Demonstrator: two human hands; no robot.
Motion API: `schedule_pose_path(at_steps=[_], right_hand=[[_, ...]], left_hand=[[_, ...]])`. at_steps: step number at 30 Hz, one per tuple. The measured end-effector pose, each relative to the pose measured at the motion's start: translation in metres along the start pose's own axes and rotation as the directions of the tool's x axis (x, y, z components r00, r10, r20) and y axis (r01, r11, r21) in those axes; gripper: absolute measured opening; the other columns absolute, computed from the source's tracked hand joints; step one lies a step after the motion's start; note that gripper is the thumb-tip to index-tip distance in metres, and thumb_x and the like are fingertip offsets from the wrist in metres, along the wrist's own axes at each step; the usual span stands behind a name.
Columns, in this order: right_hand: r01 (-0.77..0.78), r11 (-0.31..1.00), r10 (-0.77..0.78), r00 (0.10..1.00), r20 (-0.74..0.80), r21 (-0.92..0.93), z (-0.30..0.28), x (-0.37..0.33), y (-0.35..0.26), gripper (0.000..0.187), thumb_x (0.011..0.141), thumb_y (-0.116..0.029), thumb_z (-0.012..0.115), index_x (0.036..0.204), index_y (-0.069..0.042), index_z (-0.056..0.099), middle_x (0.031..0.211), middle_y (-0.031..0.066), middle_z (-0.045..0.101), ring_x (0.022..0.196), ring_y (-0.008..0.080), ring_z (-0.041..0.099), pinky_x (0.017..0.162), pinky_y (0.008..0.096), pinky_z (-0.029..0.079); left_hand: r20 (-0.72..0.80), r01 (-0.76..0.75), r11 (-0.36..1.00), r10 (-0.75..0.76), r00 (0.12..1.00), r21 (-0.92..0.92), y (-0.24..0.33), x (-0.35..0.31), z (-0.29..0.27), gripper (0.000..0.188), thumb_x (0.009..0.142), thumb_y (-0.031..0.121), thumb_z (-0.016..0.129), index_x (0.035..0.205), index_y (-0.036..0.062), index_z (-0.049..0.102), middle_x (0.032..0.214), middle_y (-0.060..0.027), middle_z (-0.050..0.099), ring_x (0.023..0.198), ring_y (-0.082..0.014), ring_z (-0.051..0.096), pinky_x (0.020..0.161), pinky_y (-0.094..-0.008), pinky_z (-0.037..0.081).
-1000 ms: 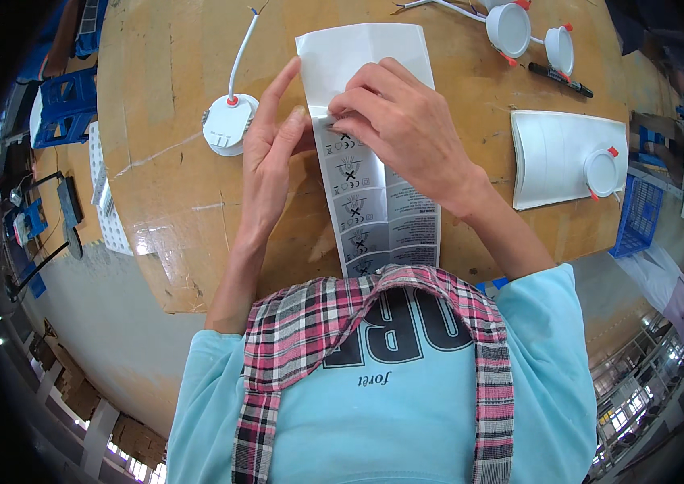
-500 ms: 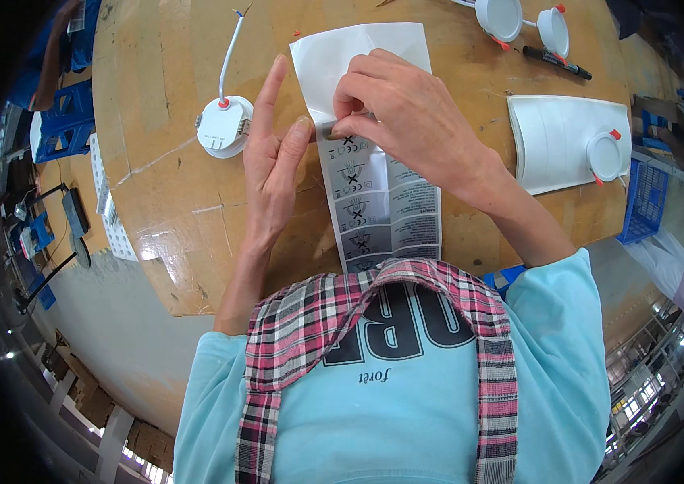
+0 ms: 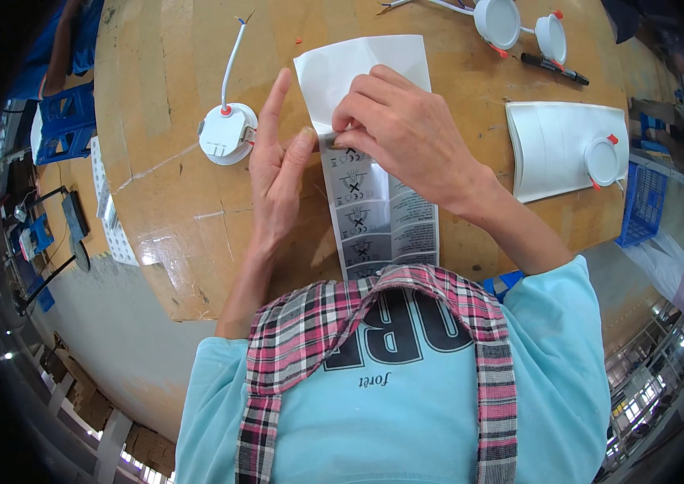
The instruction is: The recorder is peeling labels from a sheet and applying them to small circular electronic components.
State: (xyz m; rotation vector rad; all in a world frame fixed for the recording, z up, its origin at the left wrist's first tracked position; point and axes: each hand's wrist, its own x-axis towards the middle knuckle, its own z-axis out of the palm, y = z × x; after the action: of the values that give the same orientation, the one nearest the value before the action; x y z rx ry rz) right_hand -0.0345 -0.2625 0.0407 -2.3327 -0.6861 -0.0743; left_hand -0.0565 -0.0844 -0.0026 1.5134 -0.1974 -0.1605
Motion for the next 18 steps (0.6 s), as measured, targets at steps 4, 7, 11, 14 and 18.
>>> schedule_pose_path(at_steps=[4,7,11,14,18], right_hand=[[-0.044,0.999,0.044,0.997,0.07,0.011,-0.004,0.003,0.003,0.016,0.072,-0.013,0.072,0.076,-0.006,0.058,0.076,0.0028,0.054,0.077,0.0198,0.053,0.063,0.0328,0.047],[-0.029,1.0,0.028,0.994,0.105,0.006,-0.005,0.007,0.004,0.017,0.072,-0.013,0.072,0.077,-0.006,0.056,0.076,0.0034,0.053,0.077,0.0203,0.053,0.062,0.0333,0.047],[0.007,1.0,-0.006,0.987,0.158,-0.009,-0.006,0.01,0.004,0.019,0.071,-0.013,0.071,0.078,-0.007,0.055,0.077,0.0035,0.052,0.078,0.0208,0.052,0.063,0.0333,0.047],[0.037,0.998,-0.029,0.985,0.169,-0.046,-0.005,0.007,0.005,0.021,0.07,-0.012,0.072,0.079,-0.007,0.053,0.079,0.0032,0.05,0.079,0.0208,0.051,0.062,0.0331,0.047],[0.109,0.991,-0.095,0.982,0.163,-0.081,0.002,0.007,0.007,0.023,0.068,-0.011,0.073,0.077,-0.007,0.052,0.08,0.0026,0.049,0.079,0.0206,0.051,0.06,0.0326,0.047]], left_hand=[[0.002,0.059,0.998,-0.059,0.998,0.021,0.007,-0.002,-0.001,0.06,0.095,0.017,0.046,0.147,0.0005,0.02,0.059,-0.0013,0.048,0.057,-0.0078,0.04,0.057,-0.023,0.033],[0.019,0.111,0.994,-0.11,0.994,-0.026,0.009,-0.003,-0.003,0.061,0.095,0.012,0.045,0.148,-0.0008,0.017,0.082,-0.0009,0.054,0.068,-0.0035,0.043,0.066,-0.0184,0.035],[0.02,0.138,0.989,-0.137,0.99,-0.052,0.008,-0.005,-0.004,0.061,0.095,0.013,0.045,0.148,-0.0002,0.018,0.084,-0.0021,0.058,0.074,-0.0059,0.05,0.069,-0.0198,0.039],[0.029,0.207,0.974,-0.205,0.978,-0.091,0.007,-0.006,-0.005,0.06,0.096,0.015,0.047,0.147,0.0004,0.019,0.085,-0.0031,0.061,0.079,-0.0079,0.054,0.074,-0.0211,0.041],[0.021,0.302,0.926,-0.305,0.952,-0.226,-0.001,-0.006,-0.003,0.039,0.096,0.019,0.05,0.13,0.0012,0.043,0.081,-0.0019,0.061,0.077,-0.0064,0.054,0.072,-0.0211,0.043]])
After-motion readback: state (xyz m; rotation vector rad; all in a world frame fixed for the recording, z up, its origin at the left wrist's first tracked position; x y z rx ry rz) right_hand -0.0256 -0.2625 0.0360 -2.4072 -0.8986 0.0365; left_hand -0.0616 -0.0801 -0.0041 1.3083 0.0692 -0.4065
